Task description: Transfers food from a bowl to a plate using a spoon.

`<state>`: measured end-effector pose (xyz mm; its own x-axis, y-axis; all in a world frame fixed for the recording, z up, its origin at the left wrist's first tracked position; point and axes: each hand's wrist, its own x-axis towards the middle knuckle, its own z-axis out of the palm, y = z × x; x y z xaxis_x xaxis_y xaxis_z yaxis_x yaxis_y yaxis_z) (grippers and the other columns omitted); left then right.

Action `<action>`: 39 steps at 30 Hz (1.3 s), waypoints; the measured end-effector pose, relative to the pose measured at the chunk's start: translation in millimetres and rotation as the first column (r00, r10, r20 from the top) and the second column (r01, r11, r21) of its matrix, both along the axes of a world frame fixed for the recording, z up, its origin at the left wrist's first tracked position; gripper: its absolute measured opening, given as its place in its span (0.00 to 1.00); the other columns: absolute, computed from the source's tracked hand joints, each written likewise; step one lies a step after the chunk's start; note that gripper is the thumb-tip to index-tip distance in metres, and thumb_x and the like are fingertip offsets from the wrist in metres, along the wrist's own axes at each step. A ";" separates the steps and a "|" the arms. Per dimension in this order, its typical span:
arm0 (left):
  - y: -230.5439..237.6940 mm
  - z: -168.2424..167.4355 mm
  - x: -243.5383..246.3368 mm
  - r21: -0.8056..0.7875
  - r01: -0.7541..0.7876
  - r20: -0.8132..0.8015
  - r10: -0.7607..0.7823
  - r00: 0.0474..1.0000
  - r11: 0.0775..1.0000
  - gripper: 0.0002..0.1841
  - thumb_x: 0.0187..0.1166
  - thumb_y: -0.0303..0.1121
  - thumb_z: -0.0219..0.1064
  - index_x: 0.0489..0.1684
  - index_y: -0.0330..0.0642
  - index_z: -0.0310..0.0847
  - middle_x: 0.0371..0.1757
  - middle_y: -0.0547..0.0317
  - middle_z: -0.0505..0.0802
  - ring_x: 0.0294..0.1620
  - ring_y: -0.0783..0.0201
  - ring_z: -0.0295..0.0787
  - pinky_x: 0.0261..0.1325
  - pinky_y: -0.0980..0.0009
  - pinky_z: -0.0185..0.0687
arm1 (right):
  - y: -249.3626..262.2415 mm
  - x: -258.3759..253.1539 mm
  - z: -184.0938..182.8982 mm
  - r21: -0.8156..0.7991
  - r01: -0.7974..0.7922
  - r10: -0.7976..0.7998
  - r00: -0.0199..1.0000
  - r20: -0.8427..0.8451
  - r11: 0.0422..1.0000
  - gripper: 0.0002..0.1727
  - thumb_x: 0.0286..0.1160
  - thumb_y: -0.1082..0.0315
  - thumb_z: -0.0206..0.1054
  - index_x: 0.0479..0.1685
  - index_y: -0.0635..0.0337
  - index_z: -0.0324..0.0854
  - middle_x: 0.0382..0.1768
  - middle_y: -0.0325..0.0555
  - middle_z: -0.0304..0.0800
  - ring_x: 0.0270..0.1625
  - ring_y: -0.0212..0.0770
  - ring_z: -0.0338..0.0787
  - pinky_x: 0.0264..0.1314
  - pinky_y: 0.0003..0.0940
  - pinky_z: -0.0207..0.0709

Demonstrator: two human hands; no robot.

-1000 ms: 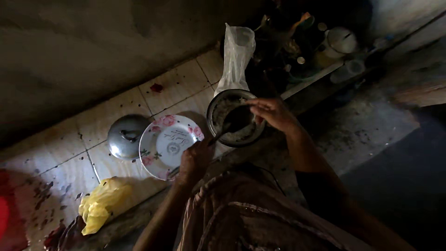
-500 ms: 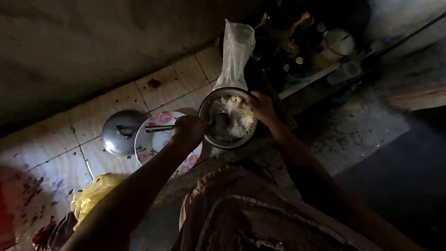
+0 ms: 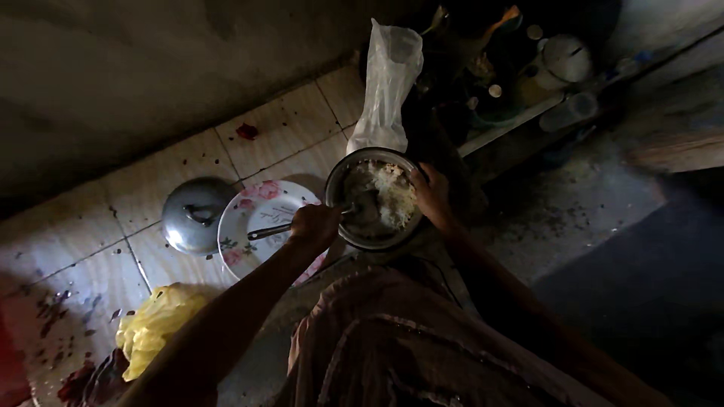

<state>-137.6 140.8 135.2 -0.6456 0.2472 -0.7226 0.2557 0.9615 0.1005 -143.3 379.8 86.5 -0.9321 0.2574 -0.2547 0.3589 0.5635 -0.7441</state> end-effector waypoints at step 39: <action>9.4 -38.7 28.8 0.380 -0.053 -0.178 0.129 0.975 0.923 0.20 0.92 0.45 0.55 0.72 0.51 0.85 0.55 0.41 0.94 0.53 0.37 0.93 0.51 0.39 0.83 | 12.2 -7.0 -12.1 0.384 -0.121 0.074 0.988 0.135 0.915 0.26 0.92 0.53 0.53 0.78 0.58 0.76 0.52 0.69 0.91 0.55 0.72 0.90 0.56 0.71 0.77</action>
